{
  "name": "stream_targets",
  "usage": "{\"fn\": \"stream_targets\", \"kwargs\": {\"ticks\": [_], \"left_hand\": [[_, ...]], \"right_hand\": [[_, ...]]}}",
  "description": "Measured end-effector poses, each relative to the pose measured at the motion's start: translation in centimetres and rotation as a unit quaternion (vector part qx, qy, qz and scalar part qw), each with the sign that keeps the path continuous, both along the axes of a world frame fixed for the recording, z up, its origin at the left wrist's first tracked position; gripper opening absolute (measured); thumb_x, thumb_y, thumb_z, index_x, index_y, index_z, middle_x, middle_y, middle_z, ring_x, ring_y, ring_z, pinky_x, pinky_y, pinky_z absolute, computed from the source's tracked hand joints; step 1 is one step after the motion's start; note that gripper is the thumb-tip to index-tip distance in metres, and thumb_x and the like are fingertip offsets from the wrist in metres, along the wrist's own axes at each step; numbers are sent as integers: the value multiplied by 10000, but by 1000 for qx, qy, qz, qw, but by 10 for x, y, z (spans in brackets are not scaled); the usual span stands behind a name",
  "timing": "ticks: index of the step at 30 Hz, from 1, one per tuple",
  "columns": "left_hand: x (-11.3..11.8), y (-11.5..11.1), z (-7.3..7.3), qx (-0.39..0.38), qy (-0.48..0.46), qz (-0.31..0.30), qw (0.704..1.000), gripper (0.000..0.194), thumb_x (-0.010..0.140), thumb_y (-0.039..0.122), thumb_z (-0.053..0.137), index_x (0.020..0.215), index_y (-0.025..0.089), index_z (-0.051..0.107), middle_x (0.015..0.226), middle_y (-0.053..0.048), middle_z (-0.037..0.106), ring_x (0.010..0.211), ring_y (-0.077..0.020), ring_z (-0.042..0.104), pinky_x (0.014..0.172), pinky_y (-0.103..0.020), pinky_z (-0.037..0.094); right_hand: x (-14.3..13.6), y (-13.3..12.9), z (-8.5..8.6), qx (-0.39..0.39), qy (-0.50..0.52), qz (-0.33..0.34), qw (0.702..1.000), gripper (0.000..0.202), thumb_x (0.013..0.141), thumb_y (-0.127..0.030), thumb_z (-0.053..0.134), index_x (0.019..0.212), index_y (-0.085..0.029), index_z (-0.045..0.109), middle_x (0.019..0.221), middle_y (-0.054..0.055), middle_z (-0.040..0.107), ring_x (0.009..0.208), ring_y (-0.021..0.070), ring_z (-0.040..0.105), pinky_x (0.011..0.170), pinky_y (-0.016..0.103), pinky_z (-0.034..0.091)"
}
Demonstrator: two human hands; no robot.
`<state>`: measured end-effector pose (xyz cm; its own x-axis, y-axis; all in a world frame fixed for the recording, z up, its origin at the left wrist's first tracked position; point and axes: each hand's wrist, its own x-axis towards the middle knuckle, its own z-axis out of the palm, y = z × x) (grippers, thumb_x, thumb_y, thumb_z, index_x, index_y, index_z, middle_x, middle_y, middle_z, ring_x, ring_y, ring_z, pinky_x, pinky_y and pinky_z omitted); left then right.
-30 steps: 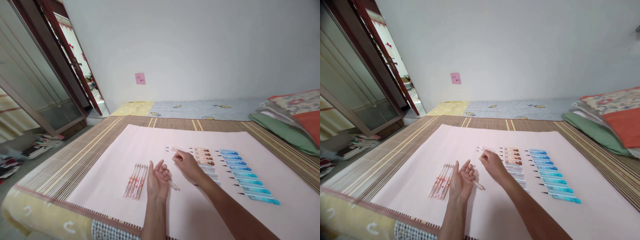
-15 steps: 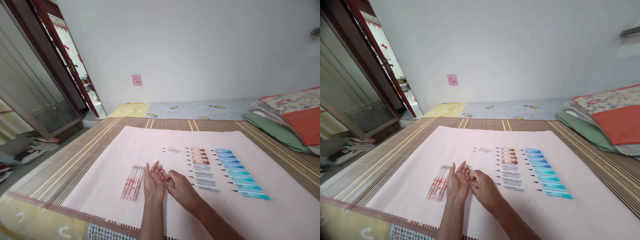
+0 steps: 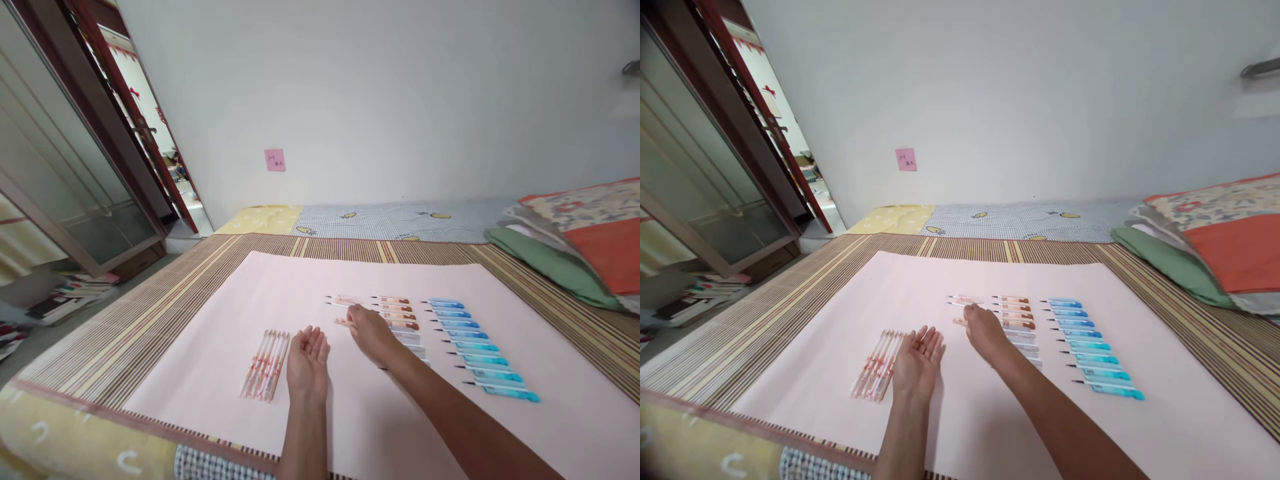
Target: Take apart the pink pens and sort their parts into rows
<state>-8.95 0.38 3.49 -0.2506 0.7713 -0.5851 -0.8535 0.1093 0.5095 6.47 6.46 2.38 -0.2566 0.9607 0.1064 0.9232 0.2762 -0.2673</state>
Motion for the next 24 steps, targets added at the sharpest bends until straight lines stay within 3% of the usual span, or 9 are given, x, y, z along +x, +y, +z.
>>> {"fn": "stream_targets", "kwargs": {"ticks": [8, 16, 24], "left_hand": [[2, 0, -2, -8, 11, -20, 1000, 162, 931, 242, 579, 921, 144, 707, 1067, -133, 720, 914, -172, 711, 729, -254, 558], [1, 1, -5, -5, 12, -24, 1000, 128, 896, 223, 603, 897, 151, 708, 1040, -125, 725, 886, -168, 710, 698, -246, 533], [2, 1, -6, -5, 14, -24, 1000, 133, 896, 218, 603, 890, 144, 713, 1042, -127, 727, 892, -166, 708, 674, -237, 532]], "right_hand": [[-4, 30, -1, 17, -93, -27, 995, 219, 942, -68, 505, 1081, -143, 658, 1103, 122, 702, 936, 222, 667, 769, 306, 368], [-6, 38, -19, 30, -102, -41, 993, 253, 1029, -122, 408, 1083, -143, 653, 1116, 122, 677, 928, 212, 659, 753, 310, 376], [-6, 39, -23, 48, -114, -39, 992, 281, 1038, -128, 380, 1104, -147, 653, 1096, 123, 671, 932, 223, 656, 795, 323, 395]]}}
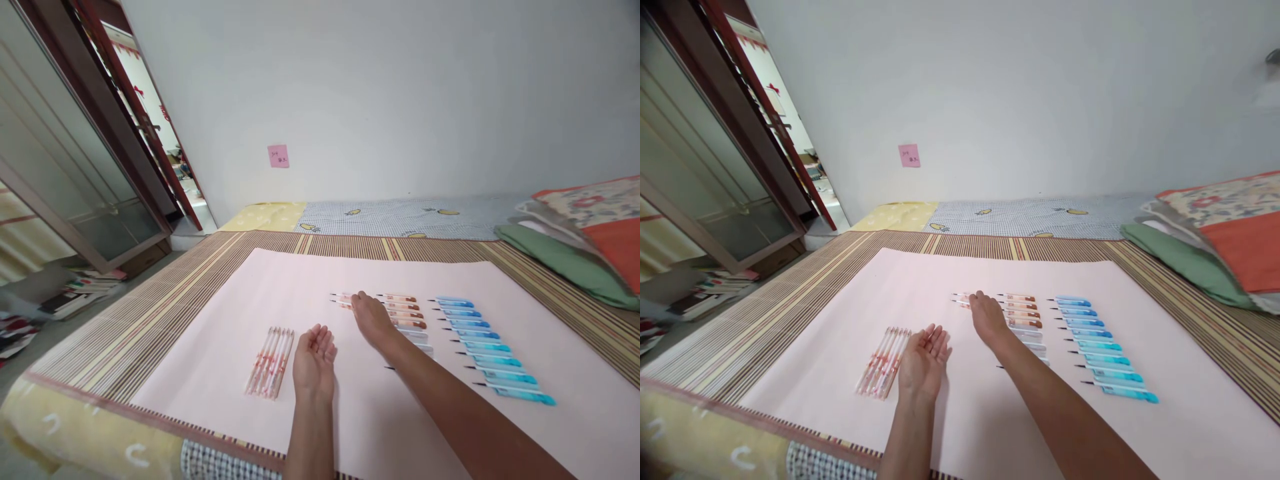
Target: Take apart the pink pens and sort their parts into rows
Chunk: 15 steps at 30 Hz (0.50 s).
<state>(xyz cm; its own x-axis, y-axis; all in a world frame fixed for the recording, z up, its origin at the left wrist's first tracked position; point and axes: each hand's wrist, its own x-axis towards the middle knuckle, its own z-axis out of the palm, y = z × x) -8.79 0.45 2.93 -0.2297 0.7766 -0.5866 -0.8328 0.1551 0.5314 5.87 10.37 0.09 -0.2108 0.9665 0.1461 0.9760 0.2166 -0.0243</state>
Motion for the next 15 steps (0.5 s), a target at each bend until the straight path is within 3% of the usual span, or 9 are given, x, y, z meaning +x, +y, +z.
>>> {"fn": "stream_targets", "kwargs": {"ticks": [7, 15], "left_hand": [[0, 0, 0, 0, 0, -5, 1000, 139, 901, 226, 611, 905, 137, 719, 1095, -138, 723, 904, -168, 712, 669, -236, 540], [1, 0, -2, 4, -10, -7, 1000, 113, 866, 208, 632, 904, 146, 719, 1051, -133, 731, 900, -175, 714, 665, -236, 540]], "right_hand": [[4, 6, -1, 9, -23, 11, 1000, 299, 972, -25, 418, 1108, -151, 653, 1102, 131, 673, 992, 228, 654, 842, 325, 394], [4, 5, 2, 9, -31, 19, 999, 319, 970, -16, 397, 1108, -146, 654, 1128, 148, 674, 1045, 246, 640, 882, 346, 386]]}}
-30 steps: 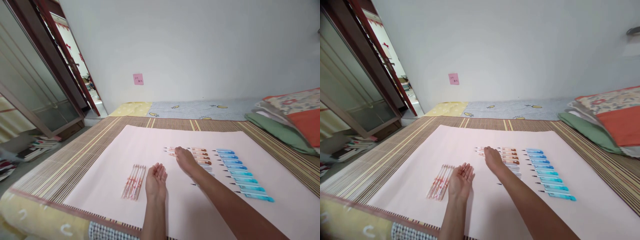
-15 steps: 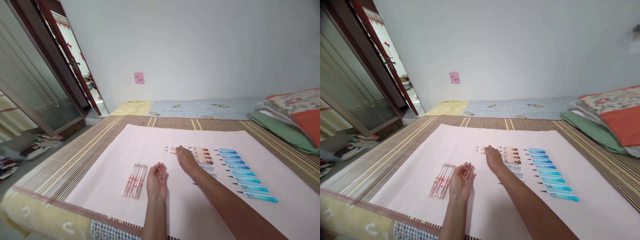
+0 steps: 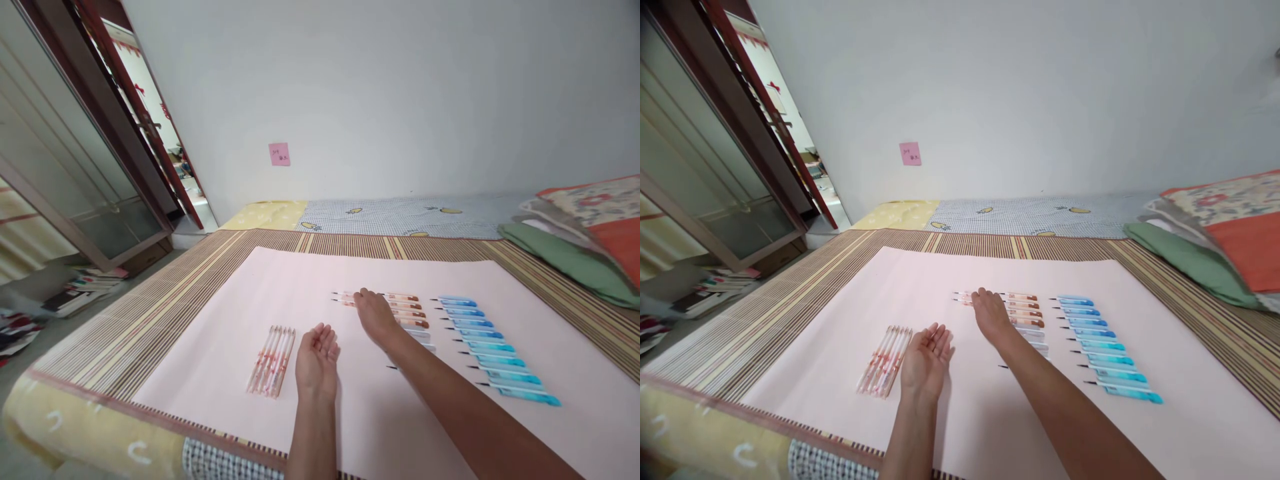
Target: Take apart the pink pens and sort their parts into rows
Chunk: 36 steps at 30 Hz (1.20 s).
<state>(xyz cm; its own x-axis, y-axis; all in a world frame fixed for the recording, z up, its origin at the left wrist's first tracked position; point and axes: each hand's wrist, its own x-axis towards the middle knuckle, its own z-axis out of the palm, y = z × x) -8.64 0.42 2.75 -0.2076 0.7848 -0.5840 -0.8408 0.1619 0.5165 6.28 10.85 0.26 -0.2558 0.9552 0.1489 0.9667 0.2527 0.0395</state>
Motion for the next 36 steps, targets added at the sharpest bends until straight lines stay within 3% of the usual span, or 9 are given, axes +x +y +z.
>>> {"fn": "stream_targets", "kwargs": {"ticks": [12, 36], "left_hand": [[1, -1, 0, -3, -1, -12, 1000, 164, 930, 227, 578, 911, 135, 713, 1076, -131, 725, 873, -159, 717, 666, -227, 534], [2, -1, 3, -12, -5, -10, 1000, 179, 939, 226, 578, 911, 120, 721, 1055, -130, 734, 886, -172, 724, 666, -237, 549]], "right_hand": [[4, 3, -8, 13, 22, -3, 1000, 280, 1020, -96, 393, 1096, -146, 657, 1116, 137, 675, 1035, 241, 619, 855, 341, 371], [5, 5, -6, 12, 40, -17, 999, 287, 1000, -57, 405, 1086, -154, 661, 1067, 121, 665, 973, 228, 613, 818, 333, 342]]}}
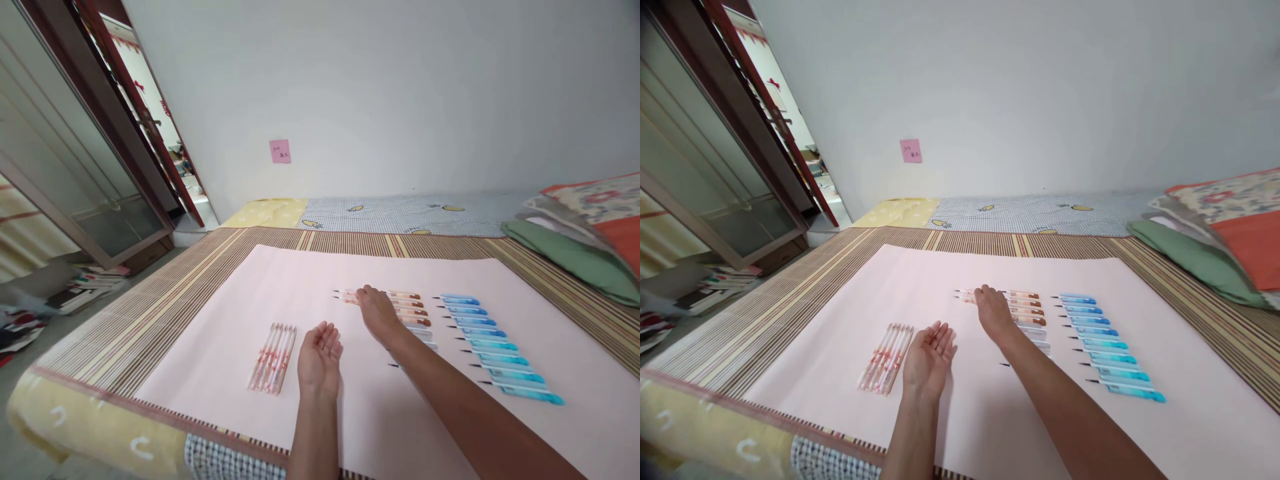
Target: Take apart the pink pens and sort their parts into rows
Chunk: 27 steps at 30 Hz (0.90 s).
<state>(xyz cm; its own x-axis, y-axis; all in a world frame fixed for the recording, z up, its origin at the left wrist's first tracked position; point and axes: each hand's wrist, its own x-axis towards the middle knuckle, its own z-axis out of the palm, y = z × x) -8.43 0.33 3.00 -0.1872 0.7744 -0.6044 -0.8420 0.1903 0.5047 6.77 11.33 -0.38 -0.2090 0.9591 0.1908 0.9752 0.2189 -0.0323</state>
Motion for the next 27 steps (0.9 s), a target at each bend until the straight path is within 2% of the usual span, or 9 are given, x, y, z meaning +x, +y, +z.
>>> {"fn": "stream_targets", "kwargs": {"ticks": [10, 15, 19, 22, 27], "left_hand": [[0, 1, 1, -2, -3, -5, 1000, 177, 946, 210, 569, 915, 113, 714, 1033, -121, 729, 854, -162, 719, 648, -241, 546], [0, 1, 0, 0, -4, -6, 1000, 167, 939, 206, 575, 913, 113, 711, 1019, -116, 726, 840, -160, 719, 641, -239, 545], [0, 0, 0, 1, -2, -5, 1000, 164, 932, 208, 581, 906, 117, 715, 1016, -120, 728, 837, -162, 720, 639, -241, 545], [0, 0, 1, -3, 0, -4, 1000, 165, 930, 207, 579, 891, 123, 716, 1017, -126, 732, 842, -165, 720, 640, -241, 545], [0, 1, 2, -4, 0, -4, 1000, 150, 917, 210, 590, 888, 134, 717, 1012, -125, 737, 850, -165, 721, 644, -234, 543]], "right_hand": [[2, -4, 2, -2, -5, 13, 1000, 280, 1034, -120, 392, 1054, -157, 669, 1056, 119, 668, 962, 227, 603, 818, 334, 344], [2, -5, 3, 1, -4, 14, 1000, 270, 1018, -101, 412, 1078, -156, 669, 1056, 118, 669, 989, 227, 606, 833, 327, 343], [6, -7, 10, -7, 14, 2, 1000, 282, 961, -44, 436, 1070, -147, 675, 1086, 126, 677, 979, 227, 616, 825, 322, 347], [19, -3, 17, -30, 85, -41, 995, 309, 912, -20, 452, 1068, -152, 683, 1081, 118, 700, 932, 209, 625, 779, 302, 352], [41, 8, 19, -87, 243, -100, 961, 255, 922, -130, 475, 1010, -191, 706, 983, 71, 738, 872, 183, 623, 696, 263, 348]]}}
